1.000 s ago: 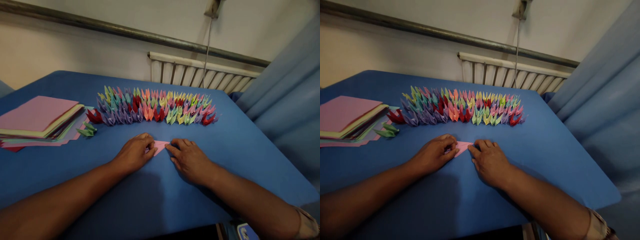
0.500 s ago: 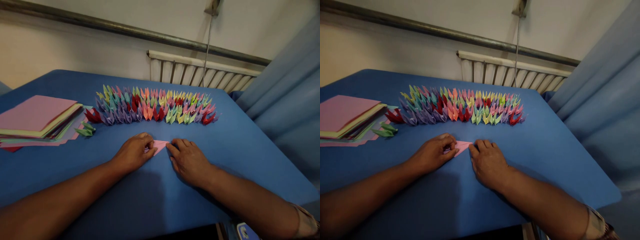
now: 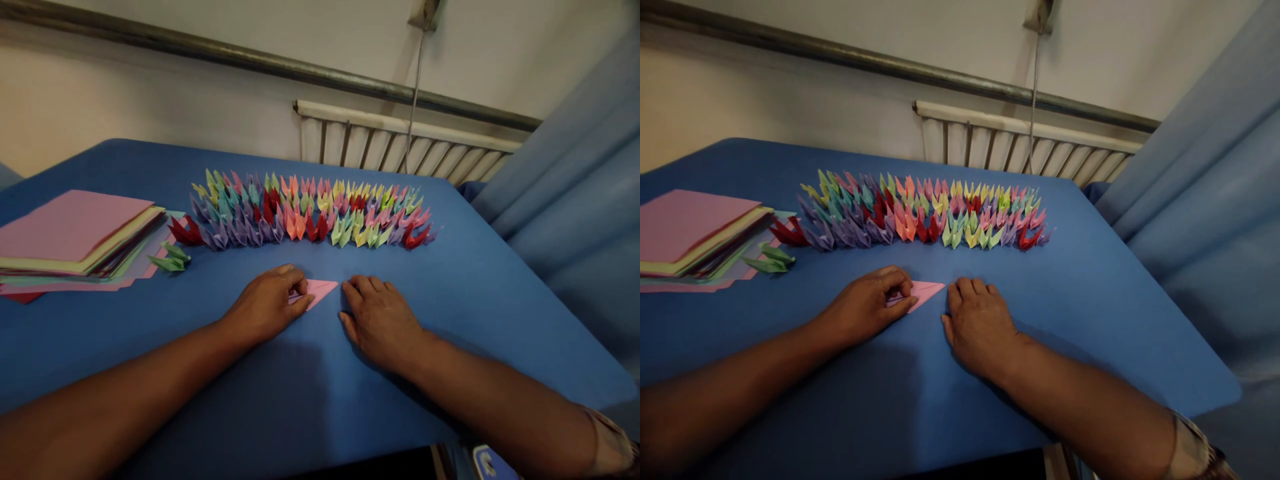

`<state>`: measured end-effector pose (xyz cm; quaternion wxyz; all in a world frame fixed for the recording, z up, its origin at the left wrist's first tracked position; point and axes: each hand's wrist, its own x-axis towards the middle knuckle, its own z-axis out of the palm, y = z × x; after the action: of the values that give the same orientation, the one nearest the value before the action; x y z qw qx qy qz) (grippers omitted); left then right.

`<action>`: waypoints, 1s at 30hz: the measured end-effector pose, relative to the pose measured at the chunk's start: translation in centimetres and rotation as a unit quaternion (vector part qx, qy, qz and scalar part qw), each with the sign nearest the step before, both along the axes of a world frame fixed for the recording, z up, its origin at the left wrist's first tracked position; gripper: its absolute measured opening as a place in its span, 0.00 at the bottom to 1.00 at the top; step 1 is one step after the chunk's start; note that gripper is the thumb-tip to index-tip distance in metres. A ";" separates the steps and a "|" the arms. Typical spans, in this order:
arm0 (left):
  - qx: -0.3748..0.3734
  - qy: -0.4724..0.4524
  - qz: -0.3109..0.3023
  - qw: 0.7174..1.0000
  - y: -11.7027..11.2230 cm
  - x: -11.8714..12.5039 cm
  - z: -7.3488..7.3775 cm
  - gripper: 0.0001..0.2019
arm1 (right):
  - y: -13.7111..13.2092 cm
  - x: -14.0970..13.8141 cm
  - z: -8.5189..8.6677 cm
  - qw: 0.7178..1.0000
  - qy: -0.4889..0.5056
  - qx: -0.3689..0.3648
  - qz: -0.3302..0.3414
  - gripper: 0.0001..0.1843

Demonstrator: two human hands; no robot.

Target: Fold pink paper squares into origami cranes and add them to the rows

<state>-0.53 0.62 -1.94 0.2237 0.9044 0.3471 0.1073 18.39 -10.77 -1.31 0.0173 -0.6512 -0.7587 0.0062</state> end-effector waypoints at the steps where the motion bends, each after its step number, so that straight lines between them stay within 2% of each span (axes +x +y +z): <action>1: -0.001 0.005 0.003 1.000 0.0 0.0 0.0 0.07 | 0.0 0.0 -0.1 1.000 0.005 0.003 0.003 0.27; 5: 0.012 0.015 0.002 1.000 0.3 -0.3 -0.3 0.09 | 0.1 0.0 -0.7 0.998 0.036 0.007 0.045 0.27; 11: 0.146 0.056 -0.083 0.984 0.6 -0.3 -0.2 0.11 | 0.5 0.0 -0.9 0.997 0.049 0.008 0.061 0.26; 15: 0.198 0.132 -0.098 0.966 0.1 0.1 0.6 0.11 | 0.5 -0.2 -0.7 0.997 0.050 0.011 0.051 0.26; 21: 0.234 0.163 -0.109 0.952 -0.5 0.4 0.8 0.10 | 0.5 -0.4 -0.8 0.998 0.041 0.016 0.046 0.25; 30: 0.233 0.149 -0.130 0.952 -0.3 0.3 0.7 0.09 | 0.3 -0.2 -0.6 0.998 0.038 0.002 0.039 0.25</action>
<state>-0.26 0.29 -1.27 -0.0358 0.9744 0.2212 0.0194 18.17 -10.44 -1.89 0.0477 -0.6203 -0.7823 0.0300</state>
